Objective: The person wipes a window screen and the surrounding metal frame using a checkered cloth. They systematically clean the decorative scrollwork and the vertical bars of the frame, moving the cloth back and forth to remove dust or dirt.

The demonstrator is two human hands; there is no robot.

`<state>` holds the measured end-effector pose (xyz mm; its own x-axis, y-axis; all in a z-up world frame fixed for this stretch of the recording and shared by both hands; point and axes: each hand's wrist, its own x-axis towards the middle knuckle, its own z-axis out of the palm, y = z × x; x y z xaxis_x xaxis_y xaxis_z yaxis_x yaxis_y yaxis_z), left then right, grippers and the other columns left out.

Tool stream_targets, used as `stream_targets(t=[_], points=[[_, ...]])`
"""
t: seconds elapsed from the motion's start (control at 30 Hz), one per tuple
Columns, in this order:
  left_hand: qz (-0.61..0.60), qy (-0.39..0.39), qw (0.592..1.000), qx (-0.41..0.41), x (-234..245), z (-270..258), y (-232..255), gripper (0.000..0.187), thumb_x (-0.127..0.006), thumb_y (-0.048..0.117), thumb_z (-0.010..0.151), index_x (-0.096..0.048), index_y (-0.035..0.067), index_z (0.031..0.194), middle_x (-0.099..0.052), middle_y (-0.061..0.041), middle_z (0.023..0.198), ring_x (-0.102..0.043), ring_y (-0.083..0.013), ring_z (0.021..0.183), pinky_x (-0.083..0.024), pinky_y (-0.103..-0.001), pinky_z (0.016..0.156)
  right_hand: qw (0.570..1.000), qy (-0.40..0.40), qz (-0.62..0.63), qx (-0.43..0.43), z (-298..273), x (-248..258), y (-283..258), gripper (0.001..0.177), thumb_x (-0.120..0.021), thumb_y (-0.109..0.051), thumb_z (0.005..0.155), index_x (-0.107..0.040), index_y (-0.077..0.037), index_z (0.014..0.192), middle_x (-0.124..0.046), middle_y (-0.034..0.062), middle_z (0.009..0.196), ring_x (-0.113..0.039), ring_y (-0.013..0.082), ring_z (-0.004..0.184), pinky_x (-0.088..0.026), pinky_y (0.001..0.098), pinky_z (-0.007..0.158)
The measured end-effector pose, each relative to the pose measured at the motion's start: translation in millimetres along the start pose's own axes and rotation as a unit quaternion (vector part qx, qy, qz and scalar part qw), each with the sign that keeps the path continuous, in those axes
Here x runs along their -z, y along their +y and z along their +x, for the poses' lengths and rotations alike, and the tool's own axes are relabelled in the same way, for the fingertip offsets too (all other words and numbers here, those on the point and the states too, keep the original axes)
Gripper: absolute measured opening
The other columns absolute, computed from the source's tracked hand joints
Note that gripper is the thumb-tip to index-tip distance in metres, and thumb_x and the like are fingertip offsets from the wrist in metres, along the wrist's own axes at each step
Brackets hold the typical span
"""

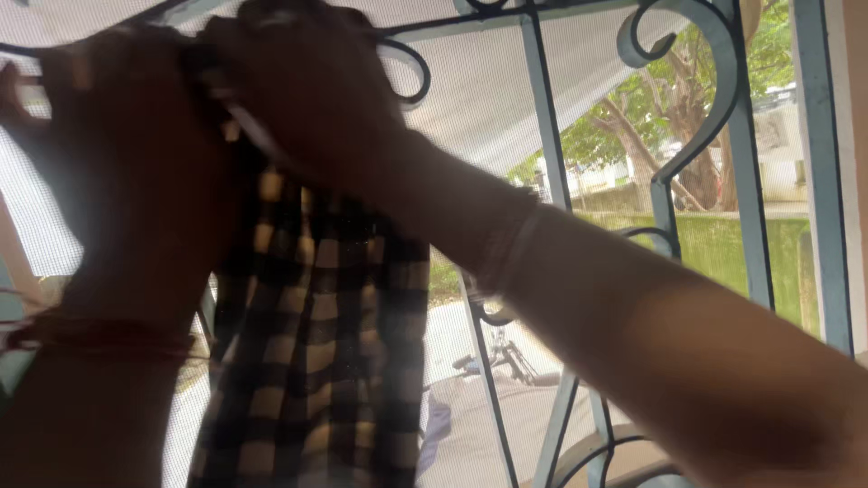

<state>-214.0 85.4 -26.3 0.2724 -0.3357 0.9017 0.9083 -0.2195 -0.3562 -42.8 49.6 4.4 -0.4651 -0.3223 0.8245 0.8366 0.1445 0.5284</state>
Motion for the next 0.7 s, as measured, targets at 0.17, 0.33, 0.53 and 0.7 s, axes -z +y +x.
stream_targets(t=[0.17,0.33,0.53,0.7], points=[[-0.180,0.017,0.978,0.103,42,-3,89,0.066,-0.071,0.038,0.107,-0.038,0.003,0.153,-0.037,-0.024,0.150,-0.048,-0.0442,0.133,-0.045,-0.058,0.099,0.999,-0.009,-0.051,0.000,-26,36,53,0.024,-0.076,-0.029,0.094,-0.069,-0.011,0.108,-0.071,0.0110,0.092,-0.070,0.0334,0.090,-0.050,0.0504,0.079],[-0.311,-0.250,0.895,0.198,105,-25,134,0.104,-0.077,0.049,0.083,-0.025,0.007,0.162,-0.058,-0.020,0.125,-0.070,-0.0342,0.091,-0.059,-0.043,0.057,0.999,-0.033,-0.004,-0.030,-28,25,91,0.027,-0.076,-0.026,0.099,-0.069,-0.005,0.114,-0.072,0.0156,0.099,-0.071,0.0353,0.095,-0.056,0.0482,0.080],[-0.508,-0.149,0.778,0.339,89,-37,84,0.027,-0.071,0.022,0.097,-0.065,0.009,0.120,-0.075,-0.007,0.091,-0.078,-0.0201,0.071,-0.059,-0.034,0.056,0.985,-0.107,0.010,-0.136,-19,21,109,0.023,-0.072,-0.025,0.098,-0.071,-0.009,0.114,-0.075,0.0112,0.097,-0.075,0.0287,0.090,-0.060,0.0424,0.077],[-0.480,0.160,0.857,0.097,33,-29,11,0.021,-0.043,0.002,0.117,-0.056,0.001,0.133,-0.064,-0.007,0.119,-0.067,-0.0165,0.107,-0.057,-0.029,0.089,0.991,0.112,-0.004,0.076,-4,-11,21,0.054,-0.086,-0.048,0.070,-0.070,-0.014,0.109,-0.076,0.0039,0.089,-0.074,0.0264,0.078,-0.057,0.0454,0.068]])
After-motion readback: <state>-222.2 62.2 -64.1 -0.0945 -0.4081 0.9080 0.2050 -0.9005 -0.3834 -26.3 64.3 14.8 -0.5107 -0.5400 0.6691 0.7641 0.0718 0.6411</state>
